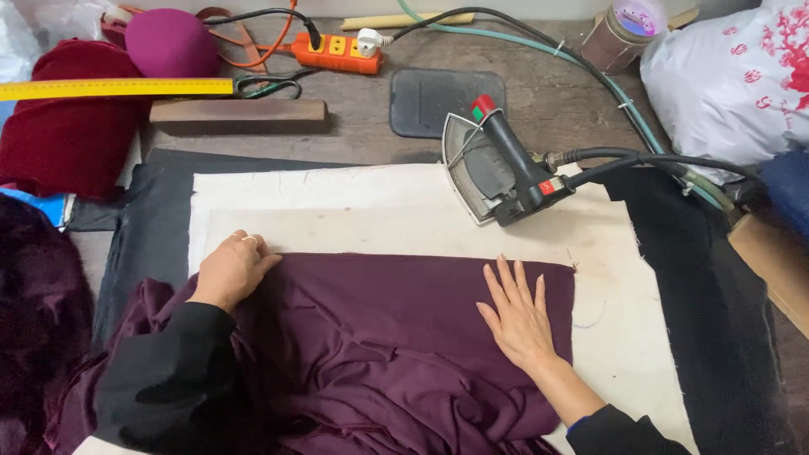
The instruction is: Smoothing out and pressing purple fabric garments using an industrial steam iron on a padded workbench.
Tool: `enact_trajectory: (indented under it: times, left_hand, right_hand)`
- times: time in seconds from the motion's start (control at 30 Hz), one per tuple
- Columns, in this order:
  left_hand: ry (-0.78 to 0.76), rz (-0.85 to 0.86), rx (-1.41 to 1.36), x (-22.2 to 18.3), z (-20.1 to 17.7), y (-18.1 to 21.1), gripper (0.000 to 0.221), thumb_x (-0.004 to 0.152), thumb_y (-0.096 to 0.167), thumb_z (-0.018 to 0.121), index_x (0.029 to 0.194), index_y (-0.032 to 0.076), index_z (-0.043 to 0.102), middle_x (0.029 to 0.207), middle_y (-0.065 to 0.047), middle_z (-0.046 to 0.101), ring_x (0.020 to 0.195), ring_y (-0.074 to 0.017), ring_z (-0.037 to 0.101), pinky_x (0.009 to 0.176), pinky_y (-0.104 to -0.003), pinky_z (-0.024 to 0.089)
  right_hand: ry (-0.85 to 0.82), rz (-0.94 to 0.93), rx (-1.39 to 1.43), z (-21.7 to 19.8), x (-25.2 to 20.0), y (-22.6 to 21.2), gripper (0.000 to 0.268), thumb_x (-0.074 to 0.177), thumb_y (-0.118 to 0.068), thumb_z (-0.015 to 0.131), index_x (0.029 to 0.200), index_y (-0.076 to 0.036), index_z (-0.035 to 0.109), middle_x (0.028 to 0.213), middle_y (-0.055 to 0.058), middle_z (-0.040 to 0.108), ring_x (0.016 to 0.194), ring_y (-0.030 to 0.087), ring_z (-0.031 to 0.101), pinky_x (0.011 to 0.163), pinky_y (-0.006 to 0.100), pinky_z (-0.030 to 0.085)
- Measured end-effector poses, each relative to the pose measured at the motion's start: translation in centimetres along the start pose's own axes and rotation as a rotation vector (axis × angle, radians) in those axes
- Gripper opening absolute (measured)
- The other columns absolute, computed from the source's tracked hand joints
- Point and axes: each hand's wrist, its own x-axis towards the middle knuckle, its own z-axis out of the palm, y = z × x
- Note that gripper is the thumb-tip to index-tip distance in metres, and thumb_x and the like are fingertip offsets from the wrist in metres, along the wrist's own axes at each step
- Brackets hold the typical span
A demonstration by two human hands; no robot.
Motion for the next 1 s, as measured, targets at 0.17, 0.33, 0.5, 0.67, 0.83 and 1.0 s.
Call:
enact_trajectory:
  times: [0.17,0.33,0.5,0.67,0.83,1.0]
  left_hand:
    - [0.274,0.044,0.167,-0.2,2.0,1.8,0.017,0.084,0.036,0.064,0.088,0.02,0.066,0.092,0.0,0.058,0.094,-0.0202,0.063,0.082,-0.039,0.052]
    - [0.514,0.352,0.104,-3.3,2.8,11.1,0.009,0.082,0.016,0.058,0.088,0.012,0.063,0.077,-0.009,0.06,0.075,-0.0276,0.066,0.061,-0.042,0.052]
    - [0.232,0.599,-0.072,-7.9,4.4,15.8,0.062,0.098,0.042,0.044,0.149,0.01,0.03,0.157,-0.013,0.025,0.143,-0.03,0.021,0.11,-0.06,0.013]
    - [0.422,0.41,-0.084,-7.8,6.1,11.9,0.063,0.096,0.044,0.044,0.149,0.014,0.031,0.157,-0.006,0.028,0.145,-0.0268,0.023,0.112,-0.061,0.014]
    - [0.543,0.298,-0.119,-8.0,6.5,11.3,0.058,0.095,0.042,0.043,0.144,0.011,0.041,0.156,-0.007,0.029,0.145,-0.0277,0.026,0.114,-0.059,0.018]
    - [0.635,0.258,-0.133,-7.7,6.8,11.2,0.051,0.094,0.038,0.047,0.138,0.012,0.05,0.144,-0.008,0.046,0.137,-0.028,0.039,0.113,-0.055,0.026]
  right_hand:
    - [0.01,0.002,-0.023,0.3,0.0,0.0,0.06,0.1,-0.046,0.033,0.153,-0.022,0.02,0.162,0.007,0.006,0.146,0.031,0.005,0.112,0.06,0.001]
    - [0.048,-0.01,-0.045,0.6,0.0,0.1,0.061,0.099,-0.047,0.034,0.153,-0.023,0.02,0.162,0.006,0.005,0.146,0.03,0.005,0.113,0.059,0.001]
    - [0.037,0.02,0.055,0.1,-0.3,0.6,0.062,0.099,-0.045,0.036,0.153,-0.019,0.019,0.161,0.009,0.006,0.146,0.03,0.004,0.113,0.059,-0.001]
    - [0.394,0.015,0.272,-3.8,-0.2,2.7,0.048,0.097,-0.024,0.047,0.141,-0.005,0.04,0.149,0.018,0.035,0.139,0.035,0.03,0.114,0.052,0.021]
    - [0.79,-0.193,0.257,-14.3,7.8,2.6,0.028,0.099,-0.006,0.056,0.125,0.005,0.057,0.124,0.018,0.058,0.114,0.035,0.054,0.101,0.043,0.042]
    - [-0.089,0.275,0.309,-17.5,19.4,4.4,0.06,0.081,-0.047,0.065,0.126,-0.007,0.061,0.116,0.01,0.068,0.106,0.025,0.064,0.092,0.039,0.048]
